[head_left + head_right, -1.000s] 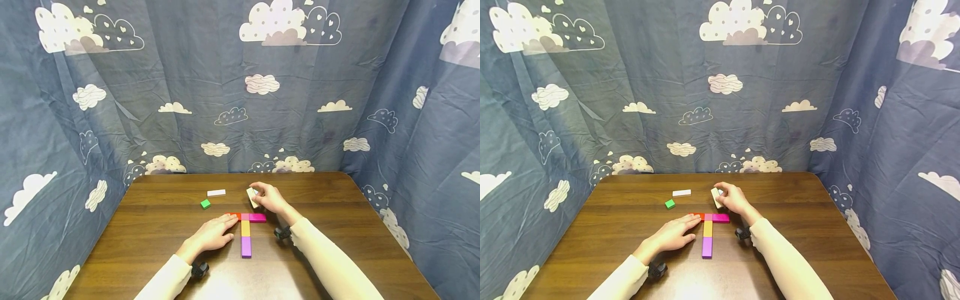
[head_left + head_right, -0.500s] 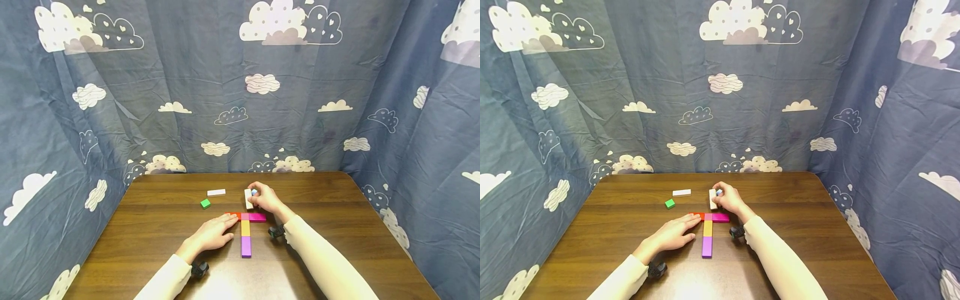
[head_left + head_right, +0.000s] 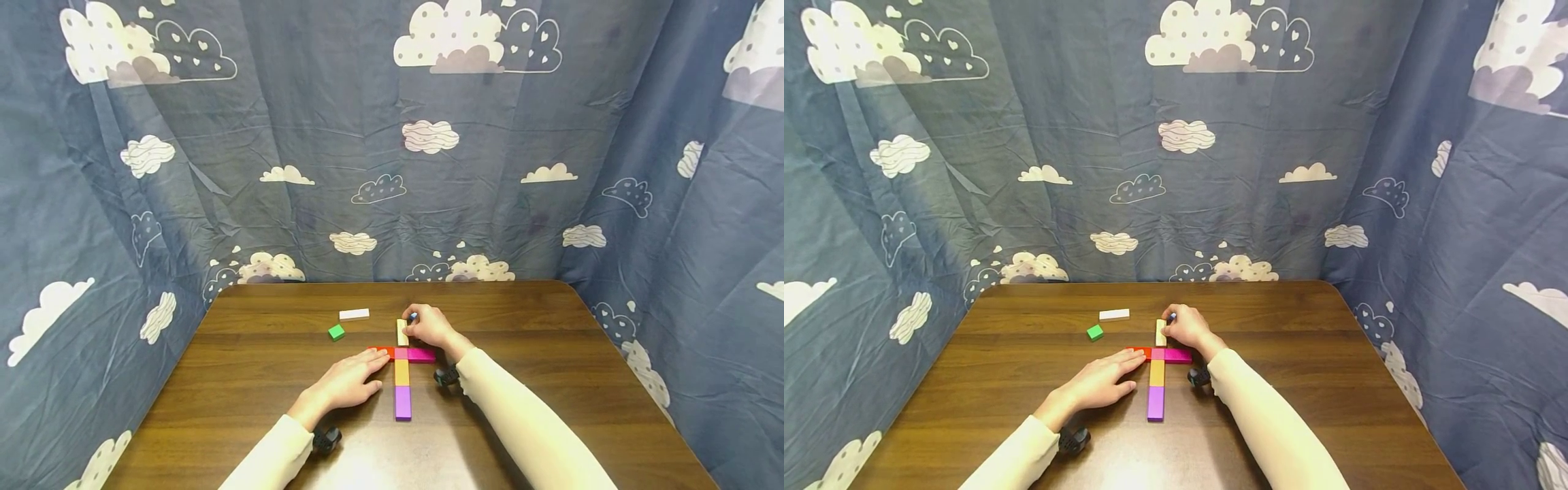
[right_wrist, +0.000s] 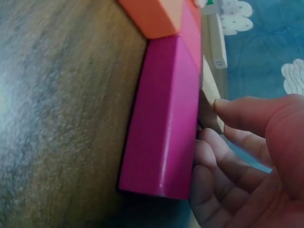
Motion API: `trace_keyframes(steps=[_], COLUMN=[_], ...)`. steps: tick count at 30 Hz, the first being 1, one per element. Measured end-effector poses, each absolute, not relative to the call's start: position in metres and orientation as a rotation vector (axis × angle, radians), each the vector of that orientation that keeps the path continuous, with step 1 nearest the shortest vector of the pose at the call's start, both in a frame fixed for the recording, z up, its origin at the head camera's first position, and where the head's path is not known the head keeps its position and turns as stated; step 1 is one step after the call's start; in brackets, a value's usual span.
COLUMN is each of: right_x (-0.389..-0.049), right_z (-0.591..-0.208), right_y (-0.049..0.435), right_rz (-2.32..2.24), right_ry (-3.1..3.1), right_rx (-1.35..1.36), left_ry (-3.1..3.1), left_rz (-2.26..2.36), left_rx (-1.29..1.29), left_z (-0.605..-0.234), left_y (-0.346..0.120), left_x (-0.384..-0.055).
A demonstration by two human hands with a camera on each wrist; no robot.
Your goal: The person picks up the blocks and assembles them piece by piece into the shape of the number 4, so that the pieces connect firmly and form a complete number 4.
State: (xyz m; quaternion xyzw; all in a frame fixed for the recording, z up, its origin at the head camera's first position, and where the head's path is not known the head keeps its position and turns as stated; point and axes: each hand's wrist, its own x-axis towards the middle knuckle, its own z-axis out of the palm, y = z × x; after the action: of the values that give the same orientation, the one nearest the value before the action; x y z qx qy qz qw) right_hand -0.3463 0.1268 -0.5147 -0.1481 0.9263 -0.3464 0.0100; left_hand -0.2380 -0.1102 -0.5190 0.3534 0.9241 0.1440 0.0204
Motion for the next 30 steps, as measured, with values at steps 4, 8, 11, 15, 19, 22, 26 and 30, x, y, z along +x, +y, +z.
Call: trace_keyframes(steps=[4, 8, 11, 15, 19, 22, 26, 30], right_x=[-0.3458, -0.3452, -0.3449, -0.3451, -0.3447, -0.3443, -0.3444, -0.3449], right_z=[-0.5143, -0.5146, -0.5157, -0.5181, -0.5187, -0.5183, -0.5191, -0.5197], right_y=[0.1255, 0.1247, 0.1246, 0.1244, 0.1236, 0.1229, 0.1225, 0.1228], right_rz=[-0.984, -0.966, -0.976, -0.992, -0.999, -1.004, -1.022, -1.052], right_ry=[2.946, 2.953, 2.946, 2.945, 2.947, 2.938, 2.931, 2.929], right_rx=[-0.488, -0.493, -0.496, -0.483, -0.463, -0.463, -0.46, -0.443], left_ry=[2.857, 2.858, 2.863, 2.866, 2.865, 2.865, 2.863, 2.861], left_rz=[0.457, 0.454, 0.441, 0.442, 0.447, 0.451, 0.459, 0.472], left_rx=[1.091, 1.093, 1.099, 1.106, 1.111, 1.114, 1.119, 1.112], left_z=[-0.5184, -0.5181, -0.518, -0.5184, -0.5192, -0.519, -0.5188, -0.5185], left_y=[-0.1104, -0.1106, -0.1109, -0.111, -0.111, -0.1112, -0.1112, -0.1109], left_x=[-0.2382, -0.2382, -0.2377, -0.2377, -0.2384, -0.2384, -0.2383, -0.2382])
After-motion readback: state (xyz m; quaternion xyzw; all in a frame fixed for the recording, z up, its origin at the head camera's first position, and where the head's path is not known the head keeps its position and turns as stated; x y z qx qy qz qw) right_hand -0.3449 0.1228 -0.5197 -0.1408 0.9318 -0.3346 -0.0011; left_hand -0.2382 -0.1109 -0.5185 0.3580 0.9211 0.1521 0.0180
